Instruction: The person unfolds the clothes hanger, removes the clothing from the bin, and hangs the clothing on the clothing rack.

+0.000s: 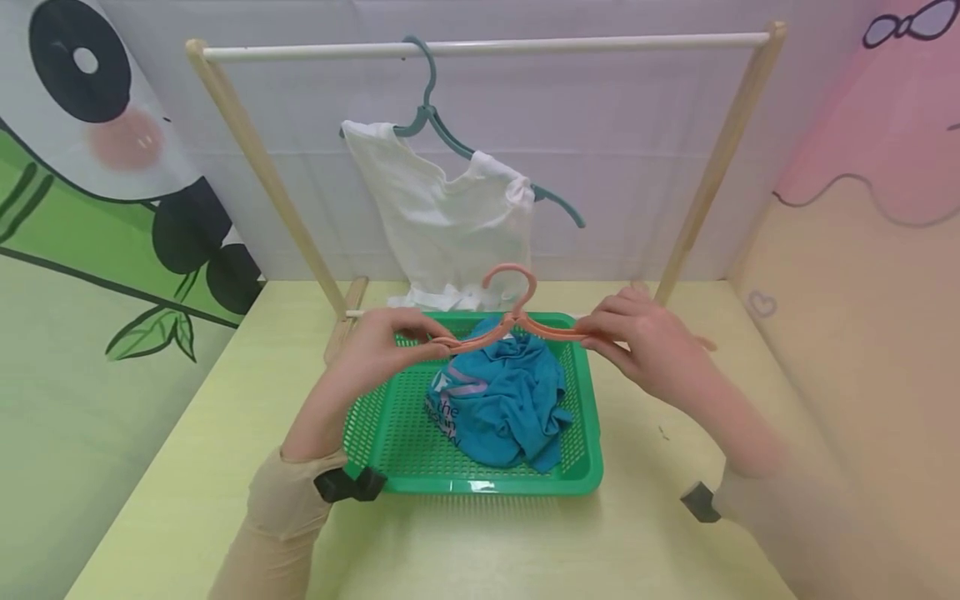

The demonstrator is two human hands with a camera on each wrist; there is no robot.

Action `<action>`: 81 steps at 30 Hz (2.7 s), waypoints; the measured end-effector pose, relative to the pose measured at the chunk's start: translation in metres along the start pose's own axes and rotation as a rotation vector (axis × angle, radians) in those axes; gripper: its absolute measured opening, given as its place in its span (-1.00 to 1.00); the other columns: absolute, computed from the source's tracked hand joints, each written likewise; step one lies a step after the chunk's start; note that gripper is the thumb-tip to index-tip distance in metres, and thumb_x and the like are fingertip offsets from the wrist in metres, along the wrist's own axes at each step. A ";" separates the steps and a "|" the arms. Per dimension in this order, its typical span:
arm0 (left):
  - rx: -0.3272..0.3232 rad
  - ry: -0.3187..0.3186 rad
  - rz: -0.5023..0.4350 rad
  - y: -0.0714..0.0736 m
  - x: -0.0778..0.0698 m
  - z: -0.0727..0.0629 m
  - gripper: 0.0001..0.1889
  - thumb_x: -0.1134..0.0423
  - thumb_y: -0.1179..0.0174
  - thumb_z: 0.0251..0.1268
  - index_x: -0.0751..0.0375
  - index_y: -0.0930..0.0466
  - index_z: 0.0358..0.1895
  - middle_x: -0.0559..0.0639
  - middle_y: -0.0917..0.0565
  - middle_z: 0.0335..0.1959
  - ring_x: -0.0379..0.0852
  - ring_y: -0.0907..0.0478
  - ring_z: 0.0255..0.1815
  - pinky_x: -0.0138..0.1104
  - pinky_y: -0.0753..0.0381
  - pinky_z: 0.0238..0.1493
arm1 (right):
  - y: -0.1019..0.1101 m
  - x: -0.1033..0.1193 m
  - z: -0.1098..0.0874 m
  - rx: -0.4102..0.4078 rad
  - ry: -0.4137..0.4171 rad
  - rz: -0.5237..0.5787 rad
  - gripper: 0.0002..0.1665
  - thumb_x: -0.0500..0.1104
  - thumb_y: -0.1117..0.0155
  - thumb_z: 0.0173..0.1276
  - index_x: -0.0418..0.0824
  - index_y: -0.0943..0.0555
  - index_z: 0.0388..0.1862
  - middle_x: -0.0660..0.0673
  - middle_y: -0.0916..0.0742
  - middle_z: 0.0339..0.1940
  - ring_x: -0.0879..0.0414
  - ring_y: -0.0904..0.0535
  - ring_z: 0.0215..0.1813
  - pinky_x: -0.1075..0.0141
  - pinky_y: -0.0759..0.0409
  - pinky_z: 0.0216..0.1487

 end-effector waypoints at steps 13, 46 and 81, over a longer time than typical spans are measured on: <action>0.050 -0.049 0.157 0.006 -0.013 0.012 -0.89 0.17 -0.32 0.29 0.01 -0.81 -0.22 -0.10 -0.72 -0.35 -0.19 -0.53 -0.42 -0.34 -0.55 -0.34 | -0.002 -0.001 -0.003 0.002 -0.005 -0.017 -0.66 -0.38 -0.54 -0.02 -0.16 -0.76 -0.20 0.03 -0.74 -0.35 0.23 -0.48 -0.29 0.58 -0.35 -0.27; -0.117 -0.104 -0.142 0.027 -0.013 0.023 -0.79 0.16 -0.31 0.32 0.04 -0.73 -0.03 -0.04 -0.77 -0.17 -0.17 -0.62 -0.22 -0.26 -0.64 -0.13 | 0.006 0.000 -0.003 0.048 -0.017 -0.028 -0.69 -0.36 -0.55 -0.02 -0.15 -0.76 -0.25 0.05 -0.74 -0.36 0.25 -0.51 -0.32 0.51 -0.46 -0.34; -0.280 0.038 -0.182 0.072 0.035 -0.010 -0.81 0.18 -0.29 0.33 0.24 -0.70 -0.15 -0.24 -0.66 -0.30 -0.22 -0.57 -0.22 -0.49 -0.59 -0.19 | 0.017 -0.018 -0.025 -0.085 -0.087 -0.062 -0.31 0.31 0.11 0.45 -0.18 -0.74 -0.20 -0.01 -0.74 -0.37 0.20 -0.48 -0.34 0.53 -0.39 -0.31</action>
Point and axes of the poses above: each hand's wrist, its own z-axis towards the middle knuckle, its own y-axis out of the back of the hand, x = y × z, the point moved 2 cm from there along z, towards the middle knuckle
